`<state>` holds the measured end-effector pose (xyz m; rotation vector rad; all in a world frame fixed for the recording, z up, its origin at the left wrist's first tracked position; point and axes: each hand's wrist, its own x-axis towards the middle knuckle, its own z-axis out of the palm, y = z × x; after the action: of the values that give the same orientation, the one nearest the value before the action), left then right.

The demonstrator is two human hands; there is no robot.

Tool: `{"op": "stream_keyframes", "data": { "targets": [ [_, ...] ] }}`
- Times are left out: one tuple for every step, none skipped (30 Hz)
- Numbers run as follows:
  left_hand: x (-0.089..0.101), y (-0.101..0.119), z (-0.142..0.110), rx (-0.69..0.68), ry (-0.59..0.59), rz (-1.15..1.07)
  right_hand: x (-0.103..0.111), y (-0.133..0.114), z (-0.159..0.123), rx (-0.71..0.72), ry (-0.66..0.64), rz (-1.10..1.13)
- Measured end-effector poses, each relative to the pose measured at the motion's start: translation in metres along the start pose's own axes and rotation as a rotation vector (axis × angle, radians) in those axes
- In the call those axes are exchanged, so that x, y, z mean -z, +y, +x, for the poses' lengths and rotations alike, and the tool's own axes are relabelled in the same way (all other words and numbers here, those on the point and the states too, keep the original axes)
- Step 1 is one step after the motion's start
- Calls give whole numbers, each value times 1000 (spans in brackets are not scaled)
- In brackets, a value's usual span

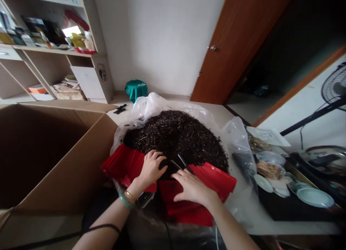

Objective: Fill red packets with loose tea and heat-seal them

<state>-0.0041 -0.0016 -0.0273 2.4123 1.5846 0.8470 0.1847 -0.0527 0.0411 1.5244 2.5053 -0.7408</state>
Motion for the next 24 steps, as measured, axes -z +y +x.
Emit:
{"op": "stream_keyframes", "data": {
  "targets": [
    [-1, 1, 0, -22, -2, -23, 0, 0, 1, 2, -6, 0],
    [-1, 2, -1, -47, -6, -46, 0, 1, 1, 3, -10, -1],
    [-2, 4, -1, -77, -13, -71, 0, 1, 1, 1, -10, -4],
    [-3, 5, -2, -114, -26, -98, 1, 2, 1, -3, -6, -9],
    [-3, 7, -3, -156, -46, -125, 2, 2, 2, -4, 1, -15],
    [-3, 8, -4, -198, -69, -148, 3, 3, 2, -3, 9, -20],
    [-4, 10, -4, -237, -94, -163, 4, 4, 2, 0, 16, -24],
    [-4, 12, -5, -274, -122, -171, 5, 5, 3, 1, 25, -27],
    [-4, 14, -5, -306, -153, -171, 5, 6, 4, -2, 35, -30],
    [-4, 15, -6, -332, -184, -165, 6, 6, 5, -9, 43, -32],
    [-4, 17, -6, -355, -219, -154, 6, 7, 6, -19, 50, -37],
    [-4, 18, -6, -375, -254, -141, 6, 7, 7, -31, 57, -45],
    [-4, 19, -6, -389, -287, -126, 7, 7, 7, -40, 61, -58],
    [-3, 20, -6, -397, -314, -113, 7, 7, 7, -46, 62, -72],
    [-3, 20, -6, -400, -334, -101, 7, 6, 8, -50, 59, -89],
    [-3, 21, -6, -400, -348, -93, 8, 5, 7, -52, 57, -105],
    [-3, 21, -6, -396, -358, -88, 8, 5, 7, -51, 56, -118],
    [-3, 21, -6, -390, -363, -87, 8, 4, 7, -51, 56, -127],
    [-2, 21, -6, -385, -366, -88, 8, 4, 7, -52, 57, -134],
    [-2, 21, -6, -383, -368, -91, 8, 4, 7, -53, 59, -137],
    [-1, 21, -6, -382, -369, -95, 8, 4, 7, -53, 60, -136],
    [-1, 21, -5, -382, -369, -101, 8, 5, 7, -52, 58, -131],
    [0, 21, -5, -378, -368, -109, 9, 6, 7, -50, 54, -121],
    [1, 21, -5, -374, -367, -116, 9, 8, 7, -43, 50, -107]
  ]
}}
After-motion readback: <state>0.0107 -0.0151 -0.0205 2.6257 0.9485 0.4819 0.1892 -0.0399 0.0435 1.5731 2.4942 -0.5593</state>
